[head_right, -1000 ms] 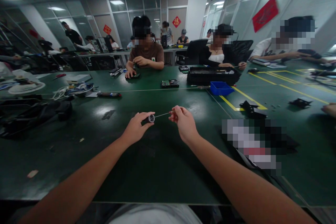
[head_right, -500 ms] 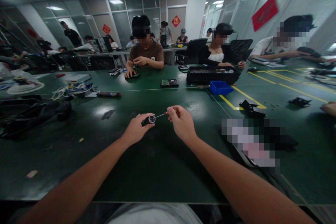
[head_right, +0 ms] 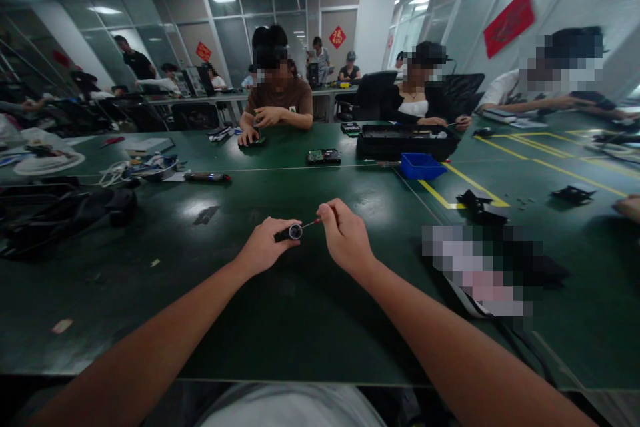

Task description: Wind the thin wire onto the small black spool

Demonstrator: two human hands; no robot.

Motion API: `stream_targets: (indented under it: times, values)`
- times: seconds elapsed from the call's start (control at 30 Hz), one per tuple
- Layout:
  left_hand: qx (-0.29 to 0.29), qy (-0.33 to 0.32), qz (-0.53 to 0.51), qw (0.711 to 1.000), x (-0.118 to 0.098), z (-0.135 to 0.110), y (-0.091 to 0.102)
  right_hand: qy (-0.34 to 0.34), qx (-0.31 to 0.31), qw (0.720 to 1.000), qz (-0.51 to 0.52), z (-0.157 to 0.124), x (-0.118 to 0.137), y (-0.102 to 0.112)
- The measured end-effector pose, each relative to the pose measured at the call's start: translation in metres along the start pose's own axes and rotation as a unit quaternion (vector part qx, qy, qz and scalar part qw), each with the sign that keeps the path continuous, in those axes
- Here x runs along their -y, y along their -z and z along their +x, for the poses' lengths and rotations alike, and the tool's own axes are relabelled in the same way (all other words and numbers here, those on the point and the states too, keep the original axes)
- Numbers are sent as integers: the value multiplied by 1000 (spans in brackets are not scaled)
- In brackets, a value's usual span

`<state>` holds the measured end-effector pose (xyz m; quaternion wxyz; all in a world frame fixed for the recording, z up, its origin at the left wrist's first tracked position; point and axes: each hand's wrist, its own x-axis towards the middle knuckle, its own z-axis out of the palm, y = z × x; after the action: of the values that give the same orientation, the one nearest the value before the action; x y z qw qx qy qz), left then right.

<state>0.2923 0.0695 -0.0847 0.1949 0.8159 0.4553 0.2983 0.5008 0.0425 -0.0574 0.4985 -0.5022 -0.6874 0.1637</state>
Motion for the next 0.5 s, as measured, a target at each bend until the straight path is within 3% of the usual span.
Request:
stream_targets:
  times: [0.1, 0.2, 0.3, 0.37, 0.4, 0.5]
  values:
    - [-21, 15, 7, 1000, -1, 1, 2, -4, -3, 999, 46, -1, -1, -3]
    - [-42, 21, 15, 999, 0, 2, 6, -61, -16, 984, 166, 2, -5, -8]
    - [-55, -19, 25, 998, 2, 3, 9, -169, -25, 923, 344, 11, -14, -11]
    - [-57, -33, 34, 997, 4, 4, 10, -239, -16, 880, 410, 16, -21, -10]
    - [-52, -29, 37, 998, 6, 5, 9, -249, -32, 874, 417, 18, -24, -10]
    - [-26, -2, 40, 999, 10, 6, 7, -230, -62, 890, 389, 19, -30, -10]
